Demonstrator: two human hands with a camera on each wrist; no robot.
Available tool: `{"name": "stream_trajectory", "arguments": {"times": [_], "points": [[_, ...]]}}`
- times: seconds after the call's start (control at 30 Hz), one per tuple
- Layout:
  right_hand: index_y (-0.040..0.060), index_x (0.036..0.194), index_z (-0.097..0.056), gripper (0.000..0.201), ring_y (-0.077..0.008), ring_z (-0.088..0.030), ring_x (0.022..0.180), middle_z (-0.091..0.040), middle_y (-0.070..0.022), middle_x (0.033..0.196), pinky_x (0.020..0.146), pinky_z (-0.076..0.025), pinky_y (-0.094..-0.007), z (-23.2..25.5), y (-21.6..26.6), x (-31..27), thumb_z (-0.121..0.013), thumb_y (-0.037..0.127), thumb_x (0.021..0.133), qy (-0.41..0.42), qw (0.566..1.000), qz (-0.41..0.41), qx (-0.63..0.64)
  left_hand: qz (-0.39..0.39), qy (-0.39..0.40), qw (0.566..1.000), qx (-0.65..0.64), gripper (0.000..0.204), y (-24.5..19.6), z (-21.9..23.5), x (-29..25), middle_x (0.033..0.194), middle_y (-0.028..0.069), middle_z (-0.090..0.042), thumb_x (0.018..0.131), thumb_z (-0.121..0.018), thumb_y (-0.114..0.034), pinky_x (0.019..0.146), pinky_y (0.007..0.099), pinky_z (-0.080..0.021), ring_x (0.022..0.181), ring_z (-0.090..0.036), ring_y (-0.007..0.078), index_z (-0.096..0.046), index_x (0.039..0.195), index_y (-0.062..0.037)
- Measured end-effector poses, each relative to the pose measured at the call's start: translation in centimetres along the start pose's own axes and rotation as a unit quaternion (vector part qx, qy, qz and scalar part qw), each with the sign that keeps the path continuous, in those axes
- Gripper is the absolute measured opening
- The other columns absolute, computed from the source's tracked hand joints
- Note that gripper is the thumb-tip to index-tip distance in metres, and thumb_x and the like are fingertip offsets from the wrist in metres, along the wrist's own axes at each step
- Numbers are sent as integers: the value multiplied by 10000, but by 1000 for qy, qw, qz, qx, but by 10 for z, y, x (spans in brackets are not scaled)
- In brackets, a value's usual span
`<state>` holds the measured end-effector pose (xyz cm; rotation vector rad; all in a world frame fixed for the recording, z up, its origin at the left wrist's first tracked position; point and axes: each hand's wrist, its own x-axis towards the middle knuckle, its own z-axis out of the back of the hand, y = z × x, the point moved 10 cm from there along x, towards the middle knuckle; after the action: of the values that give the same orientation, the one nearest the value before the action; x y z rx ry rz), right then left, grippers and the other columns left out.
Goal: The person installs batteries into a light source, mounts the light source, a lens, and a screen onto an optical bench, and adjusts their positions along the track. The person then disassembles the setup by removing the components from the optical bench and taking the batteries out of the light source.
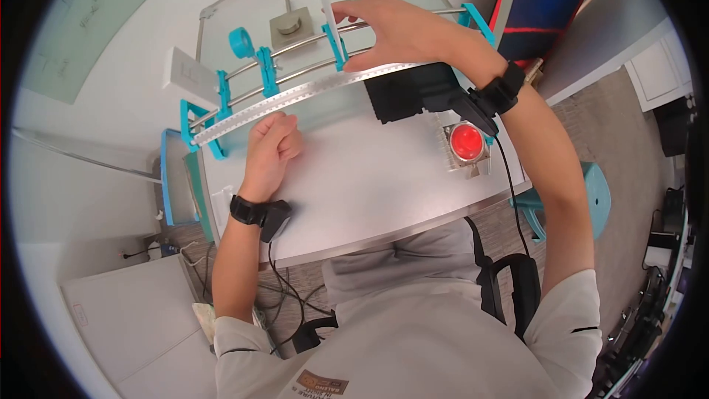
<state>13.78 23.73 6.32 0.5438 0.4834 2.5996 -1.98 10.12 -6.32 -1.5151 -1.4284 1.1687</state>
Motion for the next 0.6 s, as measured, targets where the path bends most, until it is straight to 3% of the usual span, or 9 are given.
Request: {"name": "stream_trajectory", "arguments": {"times": [0.07, 0.6], "points": [[65, 1455, -524, 811, -335, -566, 1245, -637, -143, 1348, 1041, -487, -424, -1, -5, -2, -815, 391, 772, 19, 1000, -14, -4, -2, 1, 1000, -11, 366, 0, 0, 0, 629, -79, -317, 1034, -558, -137, 524, 263, -239, 546, -292, 55, -380, 714, -149], [68, 1507, -456, 875, -328, -568, 1260, -621, -166, 1340, 1035, -496, -416, 23, -15, -24, -842, 363, 779, 47, 997, -67, -12, -14, 13, 1000, -1, 381, -4, -4, 0, 616, -69, -294, 1044, -531, -147, 524, 274, -239, 527, -277, 66, -351, 708, -154]]}}
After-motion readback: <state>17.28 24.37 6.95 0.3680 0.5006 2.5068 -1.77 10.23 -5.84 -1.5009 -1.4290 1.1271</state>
